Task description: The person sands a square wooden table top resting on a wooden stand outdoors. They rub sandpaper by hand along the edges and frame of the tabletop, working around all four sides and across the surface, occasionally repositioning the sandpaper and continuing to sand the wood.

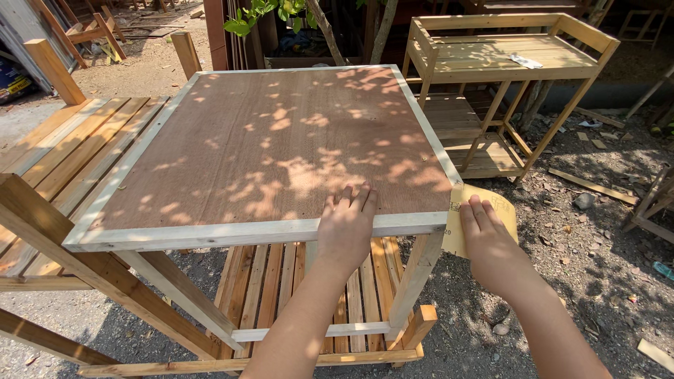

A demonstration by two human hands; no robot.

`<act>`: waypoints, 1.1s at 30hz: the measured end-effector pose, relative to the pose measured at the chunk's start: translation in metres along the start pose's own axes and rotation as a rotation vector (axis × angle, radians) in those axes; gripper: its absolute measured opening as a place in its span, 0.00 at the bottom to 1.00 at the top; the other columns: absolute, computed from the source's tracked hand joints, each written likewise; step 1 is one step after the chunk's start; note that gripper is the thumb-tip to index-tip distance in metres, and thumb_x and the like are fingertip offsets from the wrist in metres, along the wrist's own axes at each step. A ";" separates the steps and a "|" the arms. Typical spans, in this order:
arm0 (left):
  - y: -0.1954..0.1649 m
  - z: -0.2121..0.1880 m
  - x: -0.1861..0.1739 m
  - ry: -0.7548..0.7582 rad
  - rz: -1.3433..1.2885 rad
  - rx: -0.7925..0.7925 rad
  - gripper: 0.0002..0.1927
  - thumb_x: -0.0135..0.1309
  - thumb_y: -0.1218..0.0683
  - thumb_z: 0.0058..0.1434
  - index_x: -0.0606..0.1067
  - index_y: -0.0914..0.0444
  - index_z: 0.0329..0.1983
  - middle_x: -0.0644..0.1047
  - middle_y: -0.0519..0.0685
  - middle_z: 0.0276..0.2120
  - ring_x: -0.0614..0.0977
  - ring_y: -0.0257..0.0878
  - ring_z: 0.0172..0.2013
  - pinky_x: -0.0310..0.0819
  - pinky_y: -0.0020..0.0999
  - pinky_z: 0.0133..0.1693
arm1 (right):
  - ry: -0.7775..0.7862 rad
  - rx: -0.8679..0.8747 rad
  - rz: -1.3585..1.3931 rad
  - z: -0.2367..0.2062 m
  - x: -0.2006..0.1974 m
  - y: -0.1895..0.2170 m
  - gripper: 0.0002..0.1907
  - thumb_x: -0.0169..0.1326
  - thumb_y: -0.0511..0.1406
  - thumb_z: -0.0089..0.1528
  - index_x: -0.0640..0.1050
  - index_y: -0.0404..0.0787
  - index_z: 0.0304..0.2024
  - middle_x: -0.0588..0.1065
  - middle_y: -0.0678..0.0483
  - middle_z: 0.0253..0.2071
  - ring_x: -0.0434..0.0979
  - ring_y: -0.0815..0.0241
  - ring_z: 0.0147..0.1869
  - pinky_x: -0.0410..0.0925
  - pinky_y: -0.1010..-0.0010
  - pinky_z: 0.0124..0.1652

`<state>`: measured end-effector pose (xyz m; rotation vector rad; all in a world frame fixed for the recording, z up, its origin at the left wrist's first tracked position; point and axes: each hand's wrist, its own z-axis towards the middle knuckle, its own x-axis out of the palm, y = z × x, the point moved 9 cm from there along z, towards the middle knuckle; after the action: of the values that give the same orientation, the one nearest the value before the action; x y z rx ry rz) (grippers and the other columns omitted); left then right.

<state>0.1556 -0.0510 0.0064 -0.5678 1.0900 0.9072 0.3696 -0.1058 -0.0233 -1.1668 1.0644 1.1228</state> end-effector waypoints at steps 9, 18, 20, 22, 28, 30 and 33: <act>-0.001 -0.003 -0.003 -0.103 0.020 0.028 0.32 0.54 0.63 0.59 0.67 0.58 0.69 0.69 0.49 0.68 0.70 0.48 0.67 0.62 0.55 0.64 | -0.011 0.016 0.071 -0.009 -0.001 0.002 0.45 0.40 0.20 0.55 0.48 0.36 0.75 0.43 0.42 0.79 0.41 0.47 0.81 0.49 0.61 0.72; 0.001 -0.003 -0.003 -0.018 0.019 0.008 0.35 0.56 0.61 0.55 0.66 0.60 0.69 0.68 0.50 0.68 0.67 0.49 0.67 0.61 0.54 0.64 | 0.162 0.147 0.199 0.034 0.002 -0.014 0.46 0.40 0.17 0.56 0.47 0.42 0.76 0.42 0.48 0.80 0.41 0.54 0.82 0.49 0.63 0.74; 0.000 -0.004 -0.007 -0.033 0.043 0.014 0.37 0.56 0.62 0.53 0.65 0.59 0.69 0.67 0.48 0.69 0.67 0.48 0.67 0.62 0.53 0.65 | 0.139 0.168 0.209 0.021 0.004 -0.014 0.46 0.42 0.19 0.56 0.48 0.40 0.76 0.43 0.46 0.81 0.47 0.51 0.81 0.55 0.62 0.72; -0.002 -0.004 -0.007 -0.025 0.040 0.014 0.38 0.57 0.62 0.53 0.65 0.59 0.69 0.66 0.48 0.69 0.67 0.47 0.68 0.62 0.53 0.65 | -0.056 0.011 0.113 -0.010 -0.003 0.002 0.46 0.43 0.20 0.52 0.49 0.34 0.74 0.44 0.39 0.78 0.45 0.46 0.80 0.52 0.60 0.73; -0.001 -0.001 -0.009 -0.021 -0.006 0.001 0.36 0.55 0.62 0.54 0.65 0.59 0.69 0.65 0.49 0.69 0.67 0.49 0.67 0.61 0.56 0.63 | 0.116 0.118 0.121 0.022 0.009 -0.009 0.48 0.42 0.18 0.54 0.46 0.40 0.76 0.41 0.47 0.79 0.41 0.51 0.82 0.49 0.61 0.73; -0.001 -0.003 -0.009 -0.021 -0.016 0.008 0.37 0.55 0.62 0.53 0.65 0.60 0.69 0.66 0.49 0.69 0.67 0.48 0.68 0.61 0.56 0.64 | 0.165 0.138 0.178 0.029 0.010 -0.012 0.46 0.41 0.19 0.56 0.47 0.41 0.75 0.41 0.48 0.80 0.41 0.52 0.82 0.50 0.62 0.73; -0.001 -0.004 -0.010 -0.031 -0.047 0.006 0.36 0.55 0.62 0.53 0.65 0.60 0.68 0.66 0.48 0.69 0.67 0.49 0.67 0.61 0.57 0.64 | 0.061 0.055 0.122 0.014 0.002 -0.006 0.44 0.42 0.21 0.55 0.49 0.37 0.74 0.43 0.43 0.78 0.42 0.47 0.82 0.50 0.61 0.73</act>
<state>0.1525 -0.0582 0.0145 -0.5702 1.0468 0.8689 0.3768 -0.0921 -0.0230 -1.1110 1.2204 1.1512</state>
